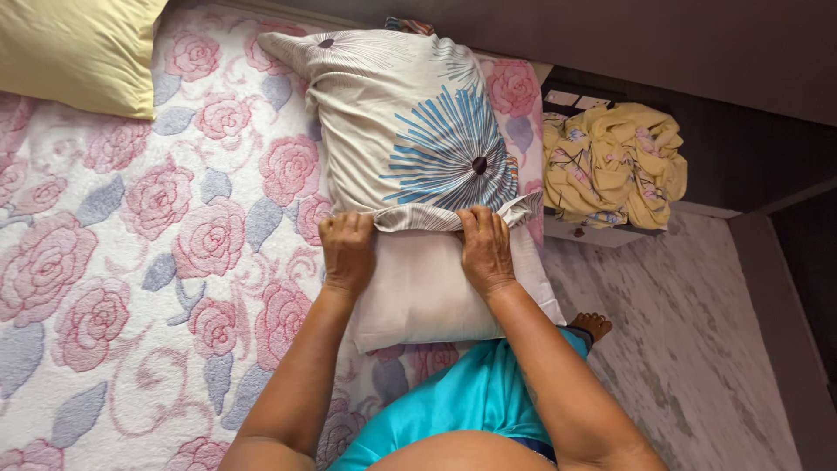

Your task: The person lies on a bed and puts a patterned pillowcase onto a white pillow. They align the corners, pull the fabric over the pillow, and smooth out the surface to fit the case properly.

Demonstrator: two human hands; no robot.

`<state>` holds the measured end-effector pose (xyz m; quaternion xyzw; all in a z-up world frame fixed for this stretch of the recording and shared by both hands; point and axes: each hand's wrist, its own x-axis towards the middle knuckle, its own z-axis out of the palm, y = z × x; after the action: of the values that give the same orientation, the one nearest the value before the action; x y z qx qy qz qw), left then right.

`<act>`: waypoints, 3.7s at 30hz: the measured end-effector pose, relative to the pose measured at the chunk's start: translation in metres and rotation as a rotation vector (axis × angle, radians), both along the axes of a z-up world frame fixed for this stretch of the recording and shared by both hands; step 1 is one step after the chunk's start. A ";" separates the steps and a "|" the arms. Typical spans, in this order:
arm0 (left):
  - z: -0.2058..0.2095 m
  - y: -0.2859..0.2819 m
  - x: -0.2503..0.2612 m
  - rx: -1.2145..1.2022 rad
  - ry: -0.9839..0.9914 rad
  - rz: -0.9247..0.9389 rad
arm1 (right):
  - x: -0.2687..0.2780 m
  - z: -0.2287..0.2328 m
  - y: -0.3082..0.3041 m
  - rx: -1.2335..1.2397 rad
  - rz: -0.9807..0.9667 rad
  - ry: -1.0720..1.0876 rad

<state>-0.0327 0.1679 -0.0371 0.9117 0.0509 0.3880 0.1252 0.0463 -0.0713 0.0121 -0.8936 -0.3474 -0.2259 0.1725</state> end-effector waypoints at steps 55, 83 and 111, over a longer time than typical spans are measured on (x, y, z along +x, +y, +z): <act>0.033 -0.080 0.074 0.004 0.627 -0.365 | -0.018 0.000 -0.028 0.202 0.211 -0.056; 0.041 -0.136 0.108 0.003 0.627 -0.373 | -0.028 0.042 -0.065 0.003 0.123 0.376; 0.025 -0.146 0.093 -0.065 0.629 -0.250 | -0.020 0.007 -0.101 0.053 0.021 0.470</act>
<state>0.0607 0.0219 -0.0122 0.9814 -0.0127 0.0678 0.1790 0.0263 -0.1721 0.0187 -0.9132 -0.3008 -0.0187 0.2743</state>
